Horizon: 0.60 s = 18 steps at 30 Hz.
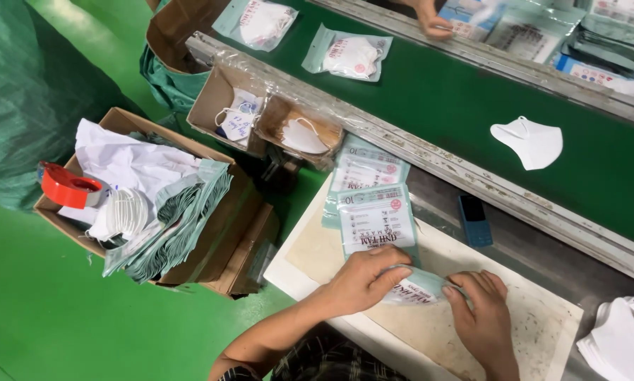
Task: Picking up masks from a conveyor belt and placing them into plastic bags for packaging.
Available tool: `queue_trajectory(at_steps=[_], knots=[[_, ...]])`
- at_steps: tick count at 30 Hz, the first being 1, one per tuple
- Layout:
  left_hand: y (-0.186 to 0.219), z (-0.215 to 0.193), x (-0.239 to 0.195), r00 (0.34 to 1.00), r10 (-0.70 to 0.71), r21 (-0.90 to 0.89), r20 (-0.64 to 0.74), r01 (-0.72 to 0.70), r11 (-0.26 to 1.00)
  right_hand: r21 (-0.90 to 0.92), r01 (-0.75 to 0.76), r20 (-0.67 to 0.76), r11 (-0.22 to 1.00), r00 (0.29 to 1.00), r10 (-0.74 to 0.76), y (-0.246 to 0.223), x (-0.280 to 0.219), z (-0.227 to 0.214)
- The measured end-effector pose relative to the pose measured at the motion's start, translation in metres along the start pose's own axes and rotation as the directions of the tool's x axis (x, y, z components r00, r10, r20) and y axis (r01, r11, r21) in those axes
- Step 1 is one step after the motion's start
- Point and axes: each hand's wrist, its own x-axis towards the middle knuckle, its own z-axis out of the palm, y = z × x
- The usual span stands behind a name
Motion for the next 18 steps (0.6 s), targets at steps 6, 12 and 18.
queue_trajectory(at_steps=[6, 12, 18], knots=[[-0.008, 0.012, 0.001, 0.999, -0.021, 0.050, -0.030, 0.022, 0.998, -0.067, 0.066, -0.048, 0.996, 0.996, -0.070, -0.032, 0.010, -0.022], [-0.013, 0.035, 0.016, 0.996, -0.053, -0.034, 0.076, 0.056, 0.998, -0.120, -0.019, -0.108, 0.993, 0.994, 0.006, -0.012, -0.001, -0.007], [-0.075, 0.052, 0.043, 0.876, -0.476, 0.022, -0.084, 0.479, 0.878, -0.105, -0.122, -0.258, 0.987, 0.962, 0.091, -0.007, 0.003, -0.027]])
